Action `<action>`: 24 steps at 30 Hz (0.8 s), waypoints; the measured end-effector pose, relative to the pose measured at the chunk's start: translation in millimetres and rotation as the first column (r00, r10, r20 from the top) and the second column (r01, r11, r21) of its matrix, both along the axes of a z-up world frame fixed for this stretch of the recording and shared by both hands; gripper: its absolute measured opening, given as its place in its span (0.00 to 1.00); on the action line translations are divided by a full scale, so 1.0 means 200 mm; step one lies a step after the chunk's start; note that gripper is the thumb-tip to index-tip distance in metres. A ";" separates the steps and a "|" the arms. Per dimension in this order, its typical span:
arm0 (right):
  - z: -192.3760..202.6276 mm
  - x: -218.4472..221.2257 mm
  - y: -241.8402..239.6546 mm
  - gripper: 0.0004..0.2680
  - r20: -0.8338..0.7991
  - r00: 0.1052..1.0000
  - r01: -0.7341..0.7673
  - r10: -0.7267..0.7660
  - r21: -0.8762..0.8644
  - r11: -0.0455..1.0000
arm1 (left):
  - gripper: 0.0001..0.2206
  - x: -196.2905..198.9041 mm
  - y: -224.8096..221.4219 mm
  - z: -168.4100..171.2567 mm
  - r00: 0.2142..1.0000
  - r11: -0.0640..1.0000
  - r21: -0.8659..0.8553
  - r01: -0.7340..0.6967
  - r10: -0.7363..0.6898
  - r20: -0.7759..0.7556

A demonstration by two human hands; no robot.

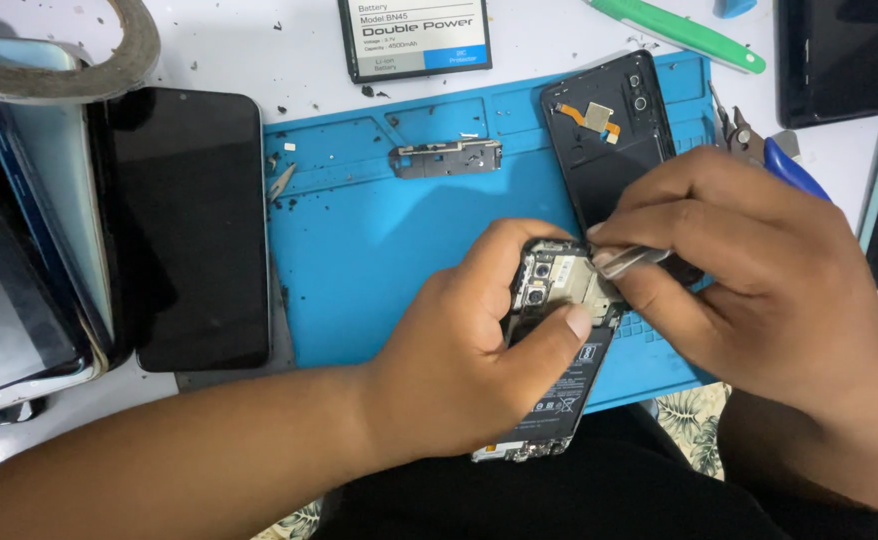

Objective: The person is reassembling a mobile phone by placing an internal shield plate and screwing it into the frame.

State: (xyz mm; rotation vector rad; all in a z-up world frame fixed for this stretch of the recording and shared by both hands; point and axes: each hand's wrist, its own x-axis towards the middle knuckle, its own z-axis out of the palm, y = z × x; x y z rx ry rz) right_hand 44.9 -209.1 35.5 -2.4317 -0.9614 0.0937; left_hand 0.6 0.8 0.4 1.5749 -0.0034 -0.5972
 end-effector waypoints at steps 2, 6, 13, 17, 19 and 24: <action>0.01 0.01 0.00 0.04 -0.057 0.998 -0.018 0.018 -0.007 1.000 | 0.16 -0.01 0.01 -0.01 1.000 1.000 -0.004 0.010 -0.010 -0.002; 0.02 0.00 0.01 0.05 -0.272 0.956 0.111 -0.112 -0.020 0.994 | 0.13 -0.01 0.02 -0.03 1.000 0.988 -0.150 -0.024 0.025 0.005; 0.00 0.02 0.01 0.08 -0.436 0.893 0.118 -0.114 -0.018 0.993 | 0.12 -0.01 0.01 -0.02 0.998 0.997 -0.060 -0.057 0.056 -0.013; -0.02 0.02 0.02 0.10 -0.444 0.893 0.101 -0.070 0.047 0.994 | 0.12 0.01 0.01 -0.02 0.994 0.993 -0.066 -0.101 0.097 -0.054; -0.03 0.02 0.01 0.10 -0.491 0.865 0.156 -0.104 0.067 0.985 | 0.11 0.01 0.01 -0.01 0.986 0.974 -0.189 -0.123 0.097 -0.138; -0.05 0.03 0.00 0.10 -0.543 0.830 0.185 -0.129 0.050 0.982 | 0.13 0.02 0.00 -0.03 0.991 0.990 -0.107 -0.090 0.079 -0.110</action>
